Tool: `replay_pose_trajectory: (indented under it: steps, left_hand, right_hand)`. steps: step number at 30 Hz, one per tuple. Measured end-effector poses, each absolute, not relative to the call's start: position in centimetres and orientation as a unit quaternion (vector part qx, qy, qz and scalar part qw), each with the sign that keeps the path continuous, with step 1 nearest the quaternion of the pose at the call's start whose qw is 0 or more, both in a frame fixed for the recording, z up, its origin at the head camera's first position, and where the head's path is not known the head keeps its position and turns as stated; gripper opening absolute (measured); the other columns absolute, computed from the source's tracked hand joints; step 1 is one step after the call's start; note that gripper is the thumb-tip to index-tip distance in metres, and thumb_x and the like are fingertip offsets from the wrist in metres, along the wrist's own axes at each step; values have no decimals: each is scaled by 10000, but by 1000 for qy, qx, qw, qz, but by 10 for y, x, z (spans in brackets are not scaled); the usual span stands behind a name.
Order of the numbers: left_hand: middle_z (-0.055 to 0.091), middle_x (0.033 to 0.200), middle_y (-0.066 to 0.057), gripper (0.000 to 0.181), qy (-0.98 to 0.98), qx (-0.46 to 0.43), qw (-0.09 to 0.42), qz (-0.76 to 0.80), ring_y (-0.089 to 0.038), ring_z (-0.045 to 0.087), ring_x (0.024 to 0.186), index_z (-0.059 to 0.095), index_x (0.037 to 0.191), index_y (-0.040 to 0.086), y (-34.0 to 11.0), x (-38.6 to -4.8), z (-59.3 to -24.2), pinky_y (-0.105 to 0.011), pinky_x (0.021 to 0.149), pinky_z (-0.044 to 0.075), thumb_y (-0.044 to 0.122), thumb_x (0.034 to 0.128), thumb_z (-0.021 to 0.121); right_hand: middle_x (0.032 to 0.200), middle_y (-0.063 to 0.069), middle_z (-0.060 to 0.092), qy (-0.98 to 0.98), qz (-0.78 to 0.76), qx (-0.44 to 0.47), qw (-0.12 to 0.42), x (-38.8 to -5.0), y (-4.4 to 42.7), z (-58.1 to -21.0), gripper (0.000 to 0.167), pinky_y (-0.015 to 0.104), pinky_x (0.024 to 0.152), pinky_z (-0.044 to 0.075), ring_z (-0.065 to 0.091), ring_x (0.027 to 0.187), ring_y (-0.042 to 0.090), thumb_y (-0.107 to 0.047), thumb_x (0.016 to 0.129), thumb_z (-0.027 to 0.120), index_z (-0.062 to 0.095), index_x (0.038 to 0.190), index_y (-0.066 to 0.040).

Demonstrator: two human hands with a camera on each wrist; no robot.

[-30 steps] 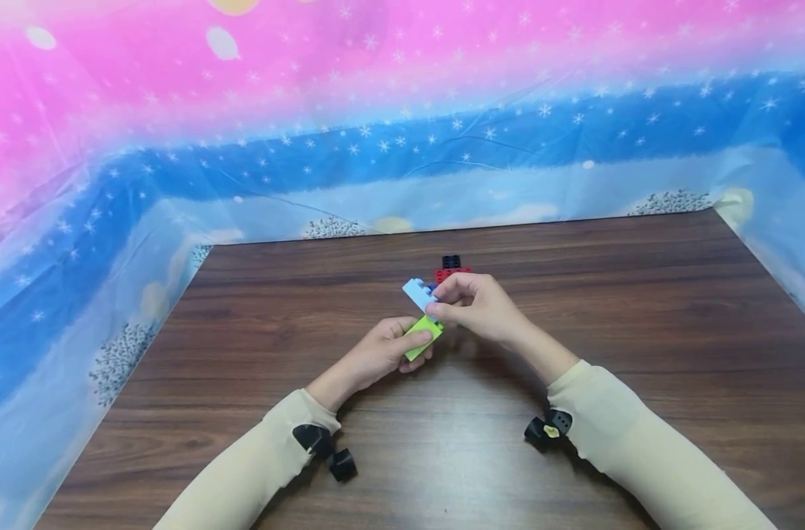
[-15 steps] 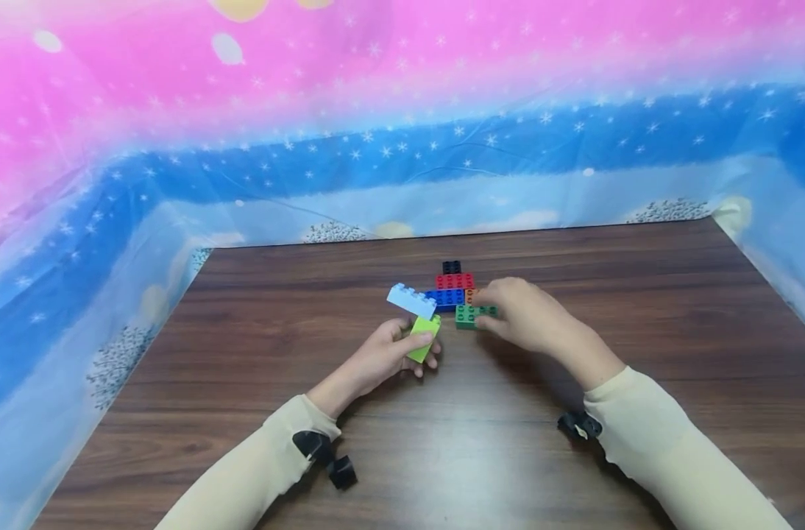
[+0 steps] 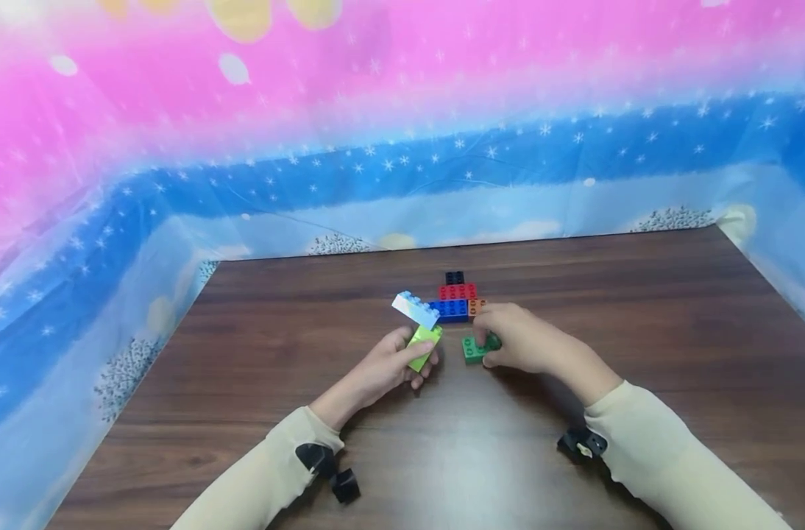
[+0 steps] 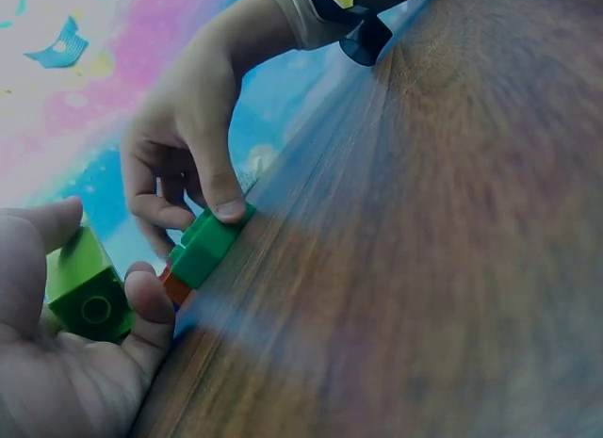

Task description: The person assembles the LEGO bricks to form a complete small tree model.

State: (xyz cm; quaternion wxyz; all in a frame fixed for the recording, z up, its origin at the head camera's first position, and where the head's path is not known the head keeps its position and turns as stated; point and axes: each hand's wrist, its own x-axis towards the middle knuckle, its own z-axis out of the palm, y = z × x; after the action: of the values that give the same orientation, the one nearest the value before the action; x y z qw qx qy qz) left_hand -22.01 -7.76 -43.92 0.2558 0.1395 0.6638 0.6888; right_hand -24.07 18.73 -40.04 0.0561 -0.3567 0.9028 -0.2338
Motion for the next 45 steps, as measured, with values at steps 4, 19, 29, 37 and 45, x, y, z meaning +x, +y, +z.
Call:
replay_pose_trajectory:
  steps: [4, 19, 29, 37, 45]
  left_hand:
    - [603, 962, -53, 302, 667, 149, 245, 688, -156, 549, 730, 485, 1290, -22, -79, -219, -442, -246, 598, 498, 233, 1131, 514]
    - [602, 976, -90, 260, 681, 179, 248, 666, -160, 533, 709, 492, 1202, 12, -81, -222, -439, -254, 607, 502, 262, 1134, 514]
    - [605, 966, -81, 260, 662, 173, 268, 678, -164, 551, 721, 502, 1229, 10, -82, -217, -446, -253, 604, 509, 253, 1135, 511]
    - [600, 955, -85, 218, 659, 199, 260, 677, -148, 529, 695, 511, 1191, 5, -82, -219, -445, -238, 592, 486, 214, 1146, 472]
    - [594, 964, -84, 241, 666, 200, 265, 668, -150, 519, 696, 508, 1210, -17, -83, -219, -447, -233, 599, 473, 213, 1148, 468]
  right_hand:
    - [967, -62, 693, 885, -300, -350, 65, -241, 187, -402, 221, 350, 744, 555, 621, 848, 123, -137, 905, 850, 671, 1033, -152]
    - [1149, 16, 732, 825, -468, -310, 69, -239, 179, -401, 287, 424, 903, 588, 692, 1067, 210, -184, 1000, 757, 684, 1272, -131]
    - [1112, 17, 753, 826, -467, -309, 65, -230, 175, -407, 285, 351, 818, 601, 708, 973, 194, -166, 992, 765, 717, 1266, -104]
    - [1101, 41, 765, 819, -483, -301, 78, -231, 175, -407, 264, 329, 787, 608, 720, 938, 190, -133, 989, 764, 738, 1243, -64]
    - [1071, 38, 756, 816, -481, -313, 76, -228, 174, -407, 250, 331, 791, 608, 706, 944, 189, -99, 970, 779, 740, 1210, -44]
